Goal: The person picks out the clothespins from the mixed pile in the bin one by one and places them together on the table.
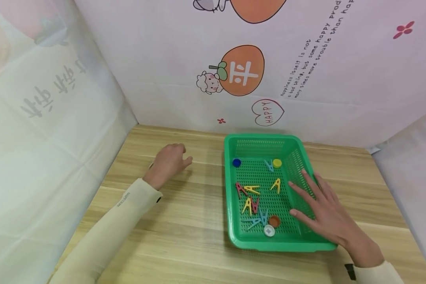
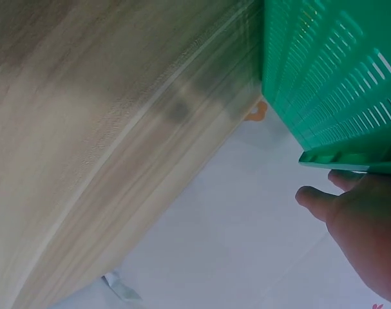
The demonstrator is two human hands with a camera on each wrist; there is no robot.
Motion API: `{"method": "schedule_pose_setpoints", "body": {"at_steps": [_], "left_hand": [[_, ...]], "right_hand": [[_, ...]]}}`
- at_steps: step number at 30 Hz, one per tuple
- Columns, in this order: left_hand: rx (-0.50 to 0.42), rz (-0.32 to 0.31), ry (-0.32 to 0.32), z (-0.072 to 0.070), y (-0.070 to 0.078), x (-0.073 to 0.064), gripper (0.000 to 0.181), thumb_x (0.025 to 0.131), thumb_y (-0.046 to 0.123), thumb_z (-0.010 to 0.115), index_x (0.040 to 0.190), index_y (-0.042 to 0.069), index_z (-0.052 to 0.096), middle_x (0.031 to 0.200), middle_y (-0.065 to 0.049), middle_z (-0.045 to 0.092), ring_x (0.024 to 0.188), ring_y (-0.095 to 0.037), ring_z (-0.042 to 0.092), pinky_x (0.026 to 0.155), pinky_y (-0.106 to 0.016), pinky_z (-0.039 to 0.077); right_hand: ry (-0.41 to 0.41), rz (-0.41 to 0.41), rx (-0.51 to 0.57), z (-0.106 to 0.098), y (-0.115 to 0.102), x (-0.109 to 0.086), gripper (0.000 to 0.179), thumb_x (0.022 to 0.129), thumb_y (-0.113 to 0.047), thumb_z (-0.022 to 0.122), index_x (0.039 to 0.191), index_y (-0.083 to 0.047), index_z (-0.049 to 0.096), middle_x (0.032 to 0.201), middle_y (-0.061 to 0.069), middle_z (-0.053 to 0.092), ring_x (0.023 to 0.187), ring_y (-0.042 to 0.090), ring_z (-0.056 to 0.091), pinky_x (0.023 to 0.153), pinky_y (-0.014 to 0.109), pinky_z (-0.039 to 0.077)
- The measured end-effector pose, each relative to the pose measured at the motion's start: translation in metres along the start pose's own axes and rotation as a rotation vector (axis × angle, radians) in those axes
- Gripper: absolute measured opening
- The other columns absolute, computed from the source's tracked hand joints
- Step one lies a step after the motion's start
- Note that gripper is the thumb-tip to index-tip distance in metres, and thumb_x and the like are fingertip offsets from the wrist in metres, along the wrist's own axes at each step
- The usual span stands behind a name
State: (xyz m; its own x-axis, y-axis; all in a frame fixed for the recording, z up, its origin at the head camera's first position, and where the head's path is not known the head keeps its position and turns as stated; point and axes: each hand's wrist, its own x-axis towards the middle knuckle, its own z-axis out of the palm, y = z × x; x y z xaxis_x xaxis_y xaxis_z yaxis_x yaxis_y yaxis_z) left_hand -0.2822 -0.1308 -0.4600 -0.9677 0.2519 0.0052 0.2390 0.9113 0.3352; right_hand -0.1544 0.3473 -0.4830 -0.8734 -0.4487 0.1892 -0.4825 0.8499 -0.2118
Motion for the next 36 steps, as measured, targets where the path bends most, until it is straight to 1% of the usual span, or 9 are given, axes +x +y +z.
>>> {"method": "schedule_pose_setpoints", "body": {"at_steps": [5, 8, 12, 15, 19, 23, 28, 30, 36], "left_hand": [[0.048, 0.097, -0.02, -0.009, 0.042, 0.009, 0.043, 0.106, 0.033, 0.069, 0.13, -0.003, 0.07, 0.128, -0.019, 0.075, 0.119, -0.037, 0.071, 0.098, -0.048, 0.062], [0.055, 0.162, -0.01, -0.011, 0.064, 0.015, 0.039, 0.106, 0.032, 0.069, 0.127, -0.001, 0.07, 0.125, -0.015, 0.075, 0.114, -0.033, 0.071, 0.096, -0.045, 0.062], [0.086, 0.249, 0.0, -0.015, 0.093, 0.024, 0.031, 0.107, 0.031, 0.069, 0.116, 0.001, 0.071, 0.109, -0.011, 0.074, 0.099, -0.027, 0.068, 0.087, -0.039, 0.062], [0.125, 0.306, -0.002, -0.016, 0.113, 0.029, 0.032, 0.107, 0.035, 0.07, 0.111, 0.003, 0.07, 0.101, -0.008, 0.07, 0.091, -0.023, 0.065, 0.081, -0.035, 0.06], [0.18, 0.371, -0.017, -0.012, 0.138, 0.037, 0.038, 0.107, 0.039, 0.071, 0.119, 0.003, 0.071, 0.107, -0.008, 0.073, 0.096, -0.022, 0.067, 0.082, -0.034, 0.062], [0.218, 0.433, -0.048, -0.009, 0.158, 0.044, 0.034, 0.107, 0.038, 0.069, 0.116, 0.006, 0.072, 0.111, -0.007, 0.076, 0.099, -0.021, 0.07, 0.088, -0.033, 0.063], [0.263, 0.492, -0.108, -0.006, 0.179, 0.055, 0.026, 0.108, 0.037, 0.067, 0.107, 0.01, 0.069, 0.104, -0.002, 0.072, 0.088, -0.015, 0.064, 0.082, -0.029, 0.059], [0.278, 0.505, -0.126, -0.004, 0.186, 0.061, 0.026, 0.108, 0.037, 0.067, 0.108, 0.01, 0.069, 0.103, -0.002, 0.071, 0.086, -0.015, 0.063, 0.078, -0.028, 0.059], [0.314, 0.52, -0.166, 0.006, 0.205, 0.073, 0.027, 0.108, 0.039, 0.068, 0.11, 0.012, 0.071, 0.099, 0.0, 0.07, 0.083, -0.013, 0.063, 0.076, -0.026, 0.058]], "right_hand": [[-0.003, 0.01, -0.003, 0.0, -0.001, -0.003, 0.081, 0.1, -0.049, 0.074, 0.17, -0.027, 0.04, 0.184, 0.015, 0.013, 0.171, 0.042, -0.002, 0.133, 0.073, 0.007], [-0.001, 0.02, -0.001, 0.001, -0.004, -0.005, 0.081, 0.1, -0.049, 0.074, 0.17, -0.026, 0.04, 0.184, 0.016, 0.013, 0.17, 0.043, -0.002, 0.133, 0.073, 0.007], [0.014, 0.027, 0.009, 0.002, -0.009, -0.006, 0.08, 0.099, -0.049, 0.074, 0.169, -0.027, 0.042, 0.184, 0.014, 0.012, 0.17, 0.045, -0.001, 0.132, 0.075, 0.007], [0.027, 0.034, 0.01, 0.003, -0.013, -0.006, 0.08, 0.099, -0.05, 0.074, 0.168, -0.027, 0.043, 0.184, 0.014, 0.012, 0.17, 0.044, 0.0, 0.13, 0.077, 0.008], [0.022, 0.053, 0.001, 0.004, -0.019, -0.007, 0.078, 0.1, -0.052, 0.073, 0.167, -0.025, 0.045, 0.183, 0.016, 0.017, 0.17, 0.044, -0.002, 0.132, 0.074, 0.003], [0.014, 0.07, -0.005, 0.005, -0.024, -0.008, 0.074, 0.1, -0.054, 0.072, 0.164, -0.023, 0.051, 0.181, 0.017, 0.024, 0.17, 0.044, -0.003, 0.133, 0.072, -0.002], [0.018, 0.081, -0.005, 0.005, -0.028, -0.008, 0.07, 0.101, -0.055, 0.071, 0.16, -0.02, 0.056, 0.178, 0.019, 0.029, 0.17, 0.044, -0.003, 0.133, 0.072, -0.003], [0.016, 0.086, -0.004, 0.005, -0.029, -0.008, 0.069, 0.101, -0.055, 0.071, 0.158, -0.02, 0.058, 0.178, 0.019, 0.03, 0.17, 0.045, -0.003, 0.131, 0.075, 0.0], [-0.005, 0.091, -0.006, 0.003, -0.031, -0.01, 0.066, 0.101, -0.056, 0.07, 0.155, -0.02, 0.062, 0.176, 0.018, 0.033, 0.169, 0.048, 0.001, 0.128, 0.08, 0.005]]}}
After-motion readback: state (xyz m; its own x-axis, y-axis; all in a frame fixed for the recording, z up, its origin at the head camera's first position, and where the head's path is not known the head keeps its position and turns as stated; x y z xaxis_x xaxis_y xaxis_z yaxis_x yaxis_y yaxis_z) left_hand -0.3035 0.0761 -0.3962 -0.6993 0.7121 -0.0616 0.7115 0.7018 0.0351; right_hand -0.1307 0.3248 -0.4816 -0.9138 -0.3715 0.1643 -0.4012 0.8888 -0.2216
